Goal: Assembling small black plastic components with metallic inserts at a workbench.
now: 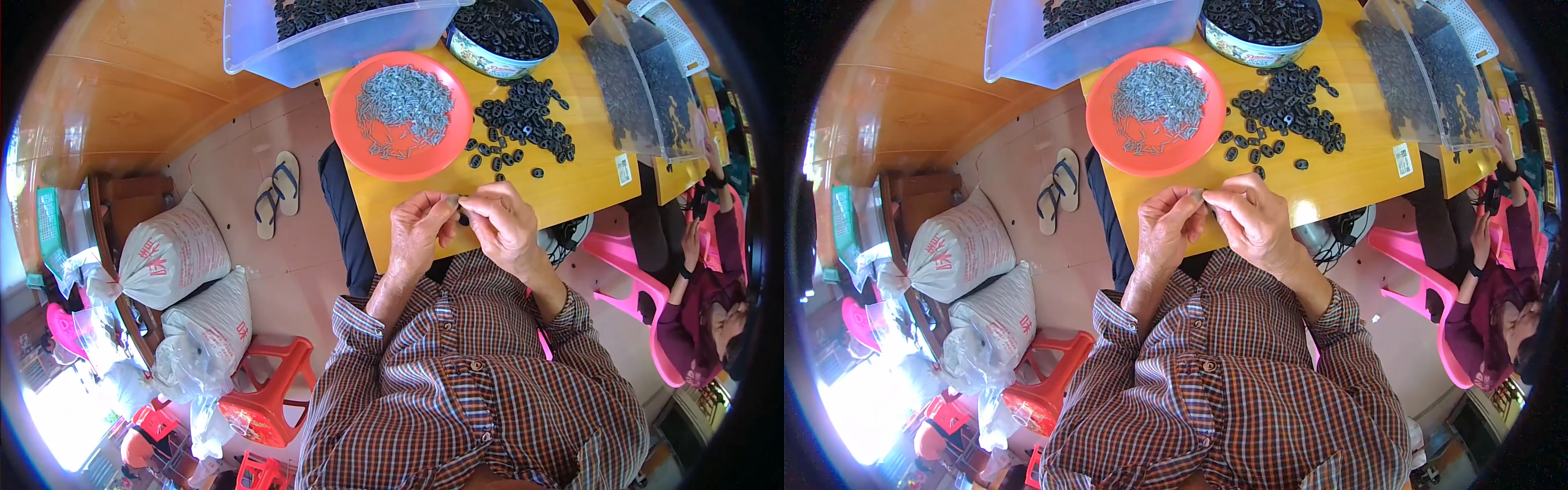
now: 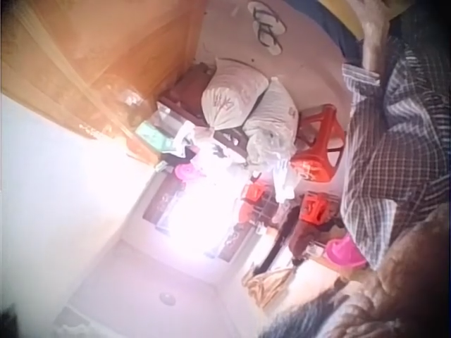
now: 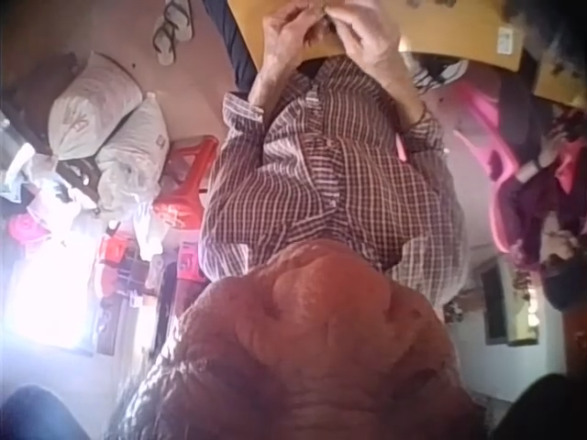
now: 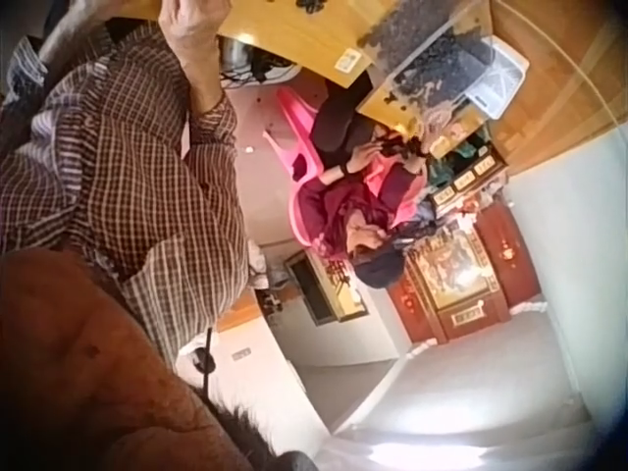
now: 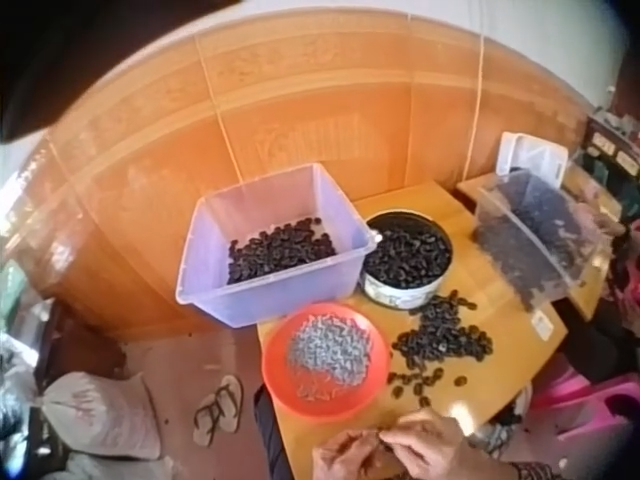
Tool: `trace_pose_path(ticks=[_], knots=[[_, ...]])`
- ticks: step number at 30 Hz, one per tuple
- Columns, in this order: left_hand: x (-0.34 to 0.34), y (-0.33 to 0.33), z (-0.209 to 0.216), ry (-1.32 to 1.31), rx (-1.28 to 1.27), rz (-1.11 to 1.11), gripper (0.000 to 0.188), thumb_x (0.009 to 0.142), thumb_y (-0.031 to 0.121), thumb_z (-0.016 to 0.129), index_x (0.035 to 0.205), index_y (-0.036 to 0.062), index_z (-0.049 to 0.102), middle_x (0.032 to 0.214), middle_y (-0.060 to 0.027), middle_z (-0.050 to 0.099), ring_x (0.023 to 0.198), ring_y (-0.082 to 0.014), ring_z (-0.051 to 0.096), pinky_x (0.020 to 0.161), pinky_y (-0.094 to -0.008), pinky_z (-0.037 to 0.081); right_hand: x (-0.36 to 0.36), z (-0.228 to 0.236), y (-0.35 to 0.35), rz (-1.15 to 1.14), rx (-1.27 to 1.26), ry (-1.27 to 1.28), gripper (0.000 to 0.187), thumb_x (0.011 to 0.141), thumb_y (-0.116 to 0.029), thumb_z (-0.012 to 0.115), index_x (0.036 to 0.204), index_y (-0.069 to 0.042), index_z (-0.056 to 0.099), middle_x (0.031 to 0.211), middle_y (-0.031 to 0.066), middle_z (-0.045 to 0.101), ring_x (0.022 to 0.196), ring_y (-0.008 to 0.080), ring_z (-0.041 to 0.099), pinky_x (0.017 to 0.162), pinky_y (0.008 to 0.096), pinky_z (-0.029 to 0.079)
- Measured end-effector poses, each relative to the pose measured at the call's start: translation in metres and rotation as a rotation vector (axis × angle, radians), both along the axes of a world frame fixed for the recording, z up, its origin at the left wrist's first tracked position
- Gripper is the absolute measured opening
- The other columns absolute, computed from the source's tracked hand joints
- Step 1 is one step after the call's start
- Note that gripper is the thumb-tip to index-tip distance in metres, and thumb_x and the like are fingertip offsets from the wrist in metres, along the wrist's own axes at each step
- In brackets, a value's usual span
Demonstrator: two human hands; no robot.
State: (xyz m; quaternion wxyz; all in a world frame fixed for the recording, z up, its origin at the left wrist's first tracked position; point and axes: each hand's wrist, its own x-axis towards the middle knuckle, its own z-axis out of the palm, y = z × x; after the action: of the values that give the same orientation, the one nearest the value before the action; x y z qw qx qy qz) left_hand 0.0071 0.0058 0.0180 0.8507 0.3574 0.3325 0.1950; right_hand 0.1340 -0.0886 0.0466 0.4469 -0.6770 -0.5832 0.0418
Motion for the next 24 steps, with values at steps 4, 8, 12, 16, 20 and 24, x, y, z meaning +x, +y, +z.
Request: trace_pose_path(ticks=[4,8,12,16,20,24], knots=[[0.003,-0.001,0.0,-0.02,-0.04,0.085,0.012,0.089,0.01,0.06,0.089,-0.0016,0.063,0.07,-0.0049,0.061,0.05,-0.0075,0.05,0.044,-0.0203,0.038,-0.005,0.004,0.001,-0.093,-0.044,0.298,0.019,0.077,0.006,0.067,0.094,-0.001,0.062,0.083,0.0082,0.058,0.062,0.014,0.058,0.051,0.0244,0.046],[0.004,-0.003,0.0,-0.024,-0.006,0.119,0.012,0.09,0.01,0.061,0.09,-0.0016,0.063,0.071,-0.0046,0.061,0.052,-0.0078,0.051,0.046,-0.0203,0.039,-0.003,-0.003,0.0,-0.069,-0.146,0.514,0.009,0.083,0.002,0.065,0.09,0.002,0.061,0.081,0.0071,0.058,0.063,0.0078,0.057,0.052,0.0219,0.046],[0.006,-0.003,-0.002,-0.055,0.013,0.116,0.011,0.09,0.009,0.061,0.091,-0.002,0.062,0.073,-0.005,0.062,0.053,-0.008,0.052,0.046,-0.0203,0.039,-0.003,-0.002,0.0,-0.049,-0.191,0.616,0.006,0.085,0.0,0.064,0.088,0.003,0.06,0.079,0.005,0.058,0.062,0.0057,0.055,0.052,0.0207,0.045],[0.005,-0.003,-0.003,-0.064,0.033,0.087,0.01,0.089,0.007,0.061,0.092,-0.0022,0.062,0.073,-0.0053,0.062,0.054,-0.008,0.052,0.047,-0.0204,0.039,-0.005,0.001,0.003,-0.085,-0.252,0.933,0.007,0.088,-0.005,0.062,0.087,0.002,0.059,0.073,0.0013,0.058,0.06,0.0042,0.054,0.051,0.0188,0.043],[0.002,0.007,0.014,0.122,0.214,-0.044,0.01,0.088,0.008,0.063,0.091,-0.0022,0.064,0.075,-0.0048,0.062,0.057,-0.0081,0.054,0.049,-0.0213,0.042,0.0,0.002,0.001,-0.109,-0.305,1.023,0.008,0.089,-0.007,0.061,0.087,0.0,0.058,0.071,0.0001,0.057,0.059,0.0033,0.053,0.052,0.0178,0.042],[0.006,0.029,0.016,0.304,0.98,0.141,0.008,0.084,0.006,0.067,0.089,0.0002,0.066,0.079,-0.0048,0.062,0.06,-0.0108,0.057,0.053,-0.0235,0.047,0.004,0.002,0.003,-0.121,-0.3,0.969,0.008,0.09,-0.007,0.058,0.086,0.0,0.058,0.068,-0.0018,0.055,0.056,0.0026,0.051,0.05,0.0164,0.04]])
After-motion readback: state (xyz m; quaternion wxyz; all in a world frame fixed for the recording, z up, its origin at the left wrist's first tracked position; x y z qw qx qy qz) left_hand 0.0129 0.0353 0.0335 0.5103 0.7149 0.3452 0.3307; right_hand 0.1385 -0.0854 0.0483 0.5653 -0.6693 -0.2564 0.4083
